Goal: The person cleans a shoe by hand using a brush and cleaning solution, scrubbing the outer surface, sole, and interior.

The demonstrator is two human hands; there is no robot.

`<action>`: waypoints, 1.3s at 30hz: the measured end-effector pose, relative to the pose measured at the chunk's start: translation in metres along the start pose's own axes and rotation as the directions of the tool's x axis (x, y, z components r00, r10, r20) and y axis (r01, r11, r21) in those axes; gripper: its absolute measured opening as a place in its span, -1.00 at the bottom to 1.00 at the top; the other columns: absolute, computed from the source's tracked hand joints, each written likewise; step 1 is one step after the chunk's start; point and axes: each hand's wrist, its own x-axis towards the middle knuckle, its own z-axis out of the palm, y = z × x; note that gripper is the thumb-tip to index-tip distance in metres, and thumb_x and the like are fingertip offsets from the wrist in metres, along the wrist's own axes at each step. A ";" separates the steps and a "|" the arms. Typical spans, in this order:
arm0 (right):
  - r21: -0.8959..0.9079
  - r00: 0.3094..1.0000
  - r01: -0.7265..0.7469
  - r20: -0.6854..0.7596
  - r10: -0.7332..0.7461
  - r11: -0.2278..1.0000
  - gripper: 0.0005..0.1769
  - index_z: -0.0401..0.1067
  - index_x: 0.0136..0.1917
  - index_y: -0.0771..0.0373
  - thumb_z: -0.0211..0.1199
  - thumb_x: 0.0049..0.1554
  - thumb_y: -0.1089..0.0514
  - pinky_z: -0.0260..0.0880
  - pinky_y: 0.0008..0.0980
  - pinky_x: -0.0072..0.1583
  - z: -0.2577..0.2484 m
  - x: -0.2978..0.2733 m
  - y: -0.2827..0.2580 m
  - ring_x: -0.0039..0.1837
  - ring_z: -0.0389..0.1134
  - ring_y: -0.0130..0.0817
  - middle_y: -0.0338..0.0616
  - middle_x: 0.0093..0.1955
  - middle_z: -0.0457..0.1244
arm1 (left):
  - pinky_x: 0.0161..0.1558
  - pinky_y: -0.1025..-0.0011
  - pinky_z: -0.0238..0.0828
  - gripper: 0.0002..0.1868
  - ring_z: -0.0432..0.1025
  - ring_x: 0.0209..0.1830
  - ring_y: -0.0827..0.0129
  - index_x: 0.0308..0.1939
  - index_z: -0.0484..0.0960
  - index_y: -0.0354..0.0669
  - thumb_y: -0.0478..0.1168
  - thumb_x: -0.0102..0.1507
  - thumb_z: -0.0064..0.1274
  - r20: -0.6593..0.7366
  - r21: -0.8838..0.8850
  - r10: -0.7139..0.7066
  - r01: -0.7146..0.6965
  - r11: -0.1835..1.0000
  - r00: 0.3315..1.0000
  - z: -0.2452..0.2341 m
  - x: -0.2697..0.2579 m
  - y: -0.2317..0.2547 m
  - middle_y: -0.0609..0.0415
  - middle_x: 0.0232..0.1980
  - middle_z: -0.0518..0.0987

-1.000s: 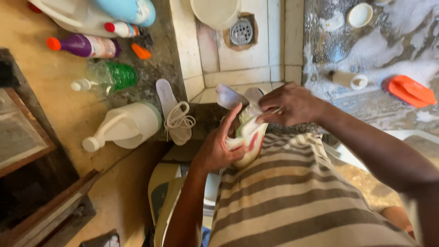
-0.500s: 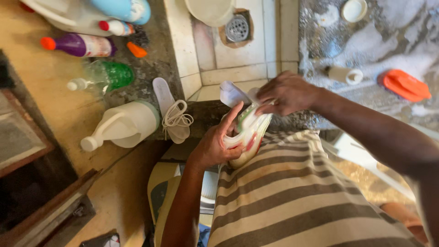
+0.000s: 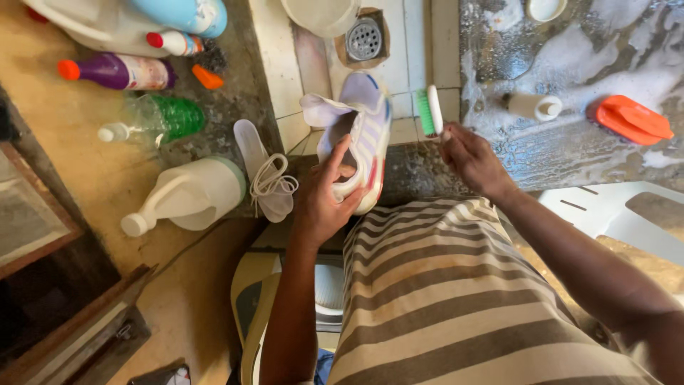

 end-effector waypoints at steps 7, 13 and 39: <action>-0.229 0.965 0.257 0.001 -0.264 0.939 -0.40 -0.03 0.59 0.22 -0.01 0.36 0.11 0.49 -0.08 -0.05 0.000 -0.034 0.012 -0.16 0.46 -0.13 0.10 -0.05 0.39 | 0.31 0.03 0.32 -0.20 0.53 -0.06 0.07 0.48 0.26 -0.19 -0.24 0.18 0.23 0.048 0.272 0.157 -0.164 0.948 0.986 0.064 -0.001 -0.005 -0.09 -0.12 0.62; -0.430 0.931 0.362 0.127 -0.342 0.827 -0.25 -0.06 0.64 -0.01 0.09 0.24 0.20 0.55 0.04 -0.07 -0.007 -0.051 -0.009 -0.09 0.47 0.17 0.23 0.24 0.34 | 0.19 0.17 0.50 -0.69 0.59 0.07 0.05 0.28 0.35 -0.23 -0.22 0.48 -0.19 -0.134 -0.408 -0.202 0.132 0.903 0.970 0.086 -0.026 -0.036 -0.16 0.12 0.64; -0.699 0.848 0.525 0.478 -0.228 0.485 -0.26 -0.02 0.62 -0.40 0.06 0.27 0.12 0.32 -0.48 -0.56 0.009 -0.027 0.014 -0.52 0.31 -0.42 0.00 0.50 0.21 | 0.05 0.07 0.44 -0.27 0.51 0.08 -0.06 0.16 0.53 -0.17 -0.06 -0.05 0.42 0.231 0.348 -0.162 0.074 0.935 0.959 0.069 0.037 -0.075 -0.14 0.03 0.63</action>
